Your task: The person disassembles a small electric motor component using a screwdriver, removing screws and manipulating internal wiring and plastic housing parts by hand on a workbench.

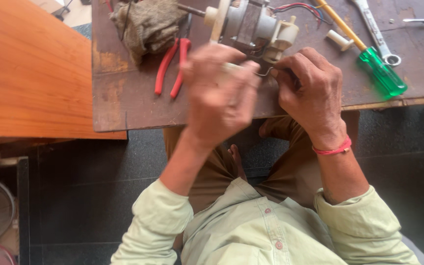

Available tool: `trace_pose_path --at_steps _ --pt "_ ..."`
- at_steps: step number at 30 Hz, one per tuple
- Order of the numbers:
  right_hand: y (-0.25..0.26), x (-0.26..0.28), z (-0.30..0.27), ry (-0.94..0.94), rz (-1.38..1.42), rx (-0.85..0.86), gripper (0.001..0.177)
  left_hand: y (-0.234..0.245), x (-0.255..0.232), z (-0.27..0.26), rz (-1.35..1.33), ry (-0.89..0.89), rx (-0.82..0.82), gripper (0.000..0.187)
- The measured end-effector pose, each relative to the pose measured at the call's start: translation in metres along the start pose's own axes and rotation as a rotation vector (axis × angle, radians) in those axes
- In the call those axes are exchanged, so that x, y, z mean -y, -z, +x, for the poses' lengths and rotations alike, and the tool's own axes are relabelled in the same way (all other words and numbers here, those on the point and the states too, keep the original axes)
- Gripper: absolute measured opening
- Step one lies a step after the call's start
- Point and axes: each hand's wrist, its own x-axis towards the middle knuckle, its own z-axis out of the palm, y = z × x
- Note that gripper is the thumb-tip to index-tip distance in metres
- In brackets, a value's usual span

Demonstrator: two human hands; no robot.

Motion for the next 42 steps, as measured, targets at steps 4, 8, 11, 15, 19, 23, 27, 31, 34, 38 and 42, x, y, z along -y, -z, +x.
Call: trace_pose_path --at_steps 4,8,11,15,19,23,27,31,34,38,42 --pt "-0.001 -0.004 -0.005 -0.017 -0.055 -0.034 0.010 0.022 0.022 0.034 -0.020 0.089 -0.091 0.025" --pt "-0.005 -0.002 -0.001 -0.092 -0.101 -0.059 0.009 0.025 0.036 0.068 0.064 -0.159 0.088 0.029" --pt "-0.004 -0.003 -0.004 -0.106 -0.127 -0.087 0.009 0.012 0.027 0.080 0.054 -0.200 0.368 0.033" --pt "-0.007 -0.003 -0.007 -0.098 -0.088 -0.105 0.007 0.004 0.014 0.073 0.125 -0.268 0.516 0.040" --pt "-0.006 -0.004 -0.008 -0.087 -0.061 -0.107 0.007 -0.015 0.005 0.058 0.436 -0.281 0.478 0.060" --pt "-0.005 -0.004 -0.005 -0.078 -0.067 -0.114 0.011 -0.033 0.004 0.053 0.558 -0.226 0.554 0.059" --pt "-0.007 -0.004 -0.006 -0.099 -0.029 -0.112 0.012 -0.040 0.015 0.060 0.367 -0.241 0.504 0.077" --pt "-0.008 -0.006 -0.004 -0.087 -0.057 -0.133 0.012 -0.036 0.025 0.067 0.286 -0.310 0.507 0.079" --pt "-0.009 -0.006 -0.003 -0.103 -0.073 -0.149 0.012 -0.035 0.029 0.075 0.251 -0.310 0.564 0.071" --pt "-0.009 -0.005 -0.002 -0.121 -0.075 -0.149 0.010 -0.036 0.032 0.084 0.153 -0.305 0.576 0.071" --pt "-0.010 -0.003 -0.002 -0.122 -0.068 -0.141 0.013 -0.039 0.031 0.084 0.139 -0.281 0.577 0.070"
